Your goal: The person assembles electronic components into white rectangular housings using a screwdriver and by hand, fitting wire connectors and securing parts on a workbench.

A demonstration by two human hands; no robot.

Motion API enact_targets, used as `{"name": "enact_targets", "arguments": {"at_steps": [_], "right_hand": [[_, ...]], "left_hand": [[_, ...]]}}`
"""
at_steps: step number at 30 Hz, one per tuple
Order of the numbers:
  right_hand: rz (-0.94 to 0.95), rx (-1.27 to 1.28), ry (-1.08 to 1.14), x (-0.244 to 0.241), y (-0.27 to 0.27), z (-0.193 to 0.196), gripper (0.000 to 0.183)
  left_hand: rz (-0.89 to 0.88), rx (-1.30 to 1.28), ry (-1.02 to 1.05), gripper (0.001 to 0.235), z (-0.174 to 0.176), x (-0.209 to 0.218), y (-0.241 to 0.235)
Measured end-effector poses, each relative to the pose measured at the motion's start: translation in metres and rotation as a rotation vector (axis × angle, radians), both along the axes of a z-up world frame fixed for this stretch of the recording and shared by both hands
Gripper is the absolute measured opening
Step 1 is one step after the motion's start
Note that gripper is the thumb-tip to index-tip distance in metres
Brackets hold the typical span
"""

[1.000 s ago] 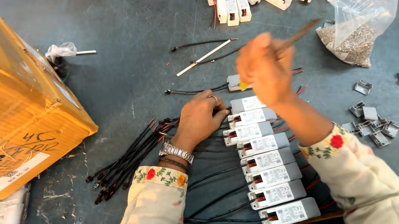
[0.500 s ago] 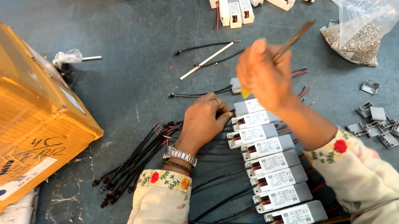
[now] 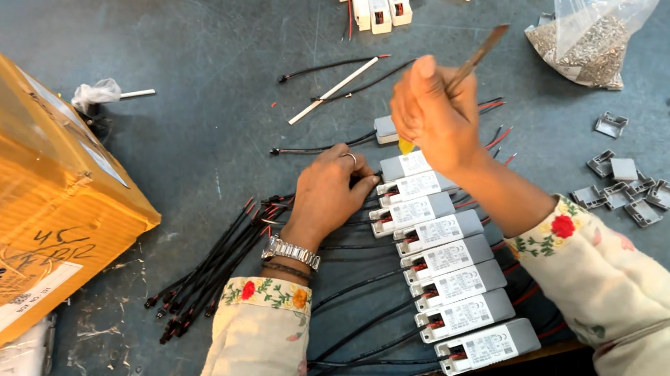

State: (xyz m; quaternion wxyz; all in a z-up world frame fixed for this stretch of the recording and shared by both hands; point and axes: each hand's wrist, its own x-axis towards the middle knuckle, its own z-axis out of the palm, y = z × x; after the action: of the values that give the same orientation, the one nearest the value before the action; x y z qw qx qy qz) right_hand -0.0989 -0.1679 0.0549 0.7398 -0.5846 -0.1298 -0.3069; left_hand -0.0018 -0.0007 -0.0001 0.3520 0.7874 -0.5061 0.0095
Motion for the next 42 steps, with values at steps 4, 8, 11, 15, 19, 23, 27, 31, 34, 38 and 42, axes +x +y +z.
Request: {"name": "enact_targets", "arguments": {"at_steps": [4, 8, 11, 15, 19, 23, 27, 31, 34, 38, 42], "right_hand": [[0.007, 0.002, 0.095, 0.017, 0.008, -0.026, 0.042], [-0.057, -0.155, 0.181, 0.025, 0.009, -0.047, 0.053], [-0.086, -0.134, 0.168, 0.024, 0.006, -0.042, 0.054], [-0.235, -0.312, 0.165, 0.02, -0.012, -0.027, 0.057], [-0.442, -0.547, 0.162, 0.013, -0.051, -0.002, 0.063], [-0.457, -0.416, 0.251, 0.005, -0.071, 0.017, 0.069], [-0.515, -0.473, 0.278, -0.004, -0.07, 0.035, 0.071], [-0.622, -0.725, 0.349, -0.012, -0.06, 0.05, 0.058], [-0.641, -0.913, 0.53, -0.013, -0.068, 0.047, 0.035], [-0.795, -1.131, 0.74, -0.03, -0.11, 0.007, 0.033], [-0.905, -1.202, 0.865, -0.059, -0.157, -0.043, 0.045]], "left_hand": [[-0.006, -0.011, 0.02, 0.013, -0.003, 0.0, -0.001], [-0.014, -0.011, -0.017, 0.015, -0.001, -0.001, 0.0], [-0.013, -0.008, -0.025, 0.014, 0.007, -0.003, 0.002], [-0.011, -0.009, -0.016, 0.013, 0.008, -0.005, 0.0], [0.075, -0.021, -0.027, 0.012, -0.001, -0.002, -0.003], [0.307, -0.08, -0.08, 0.012, -0.009, 0.016, -0.003], [0.288, -0.116, -0.093, 0.009, -0.011, 0.025, 0.001], [0.121, -0.285, -0.08, 0.02, -0.001, 0.012, -0.001], [0.073, -0.38, -0.153, 0.019, 0.014, 0.002, 0.002], [0.053, -0.17, 0.156, 0.016, 0.035, 0.006, 0.03], [-0.101, 0.183, 0.205, 0.028, 0.039, 0.011, 0.033]]}}
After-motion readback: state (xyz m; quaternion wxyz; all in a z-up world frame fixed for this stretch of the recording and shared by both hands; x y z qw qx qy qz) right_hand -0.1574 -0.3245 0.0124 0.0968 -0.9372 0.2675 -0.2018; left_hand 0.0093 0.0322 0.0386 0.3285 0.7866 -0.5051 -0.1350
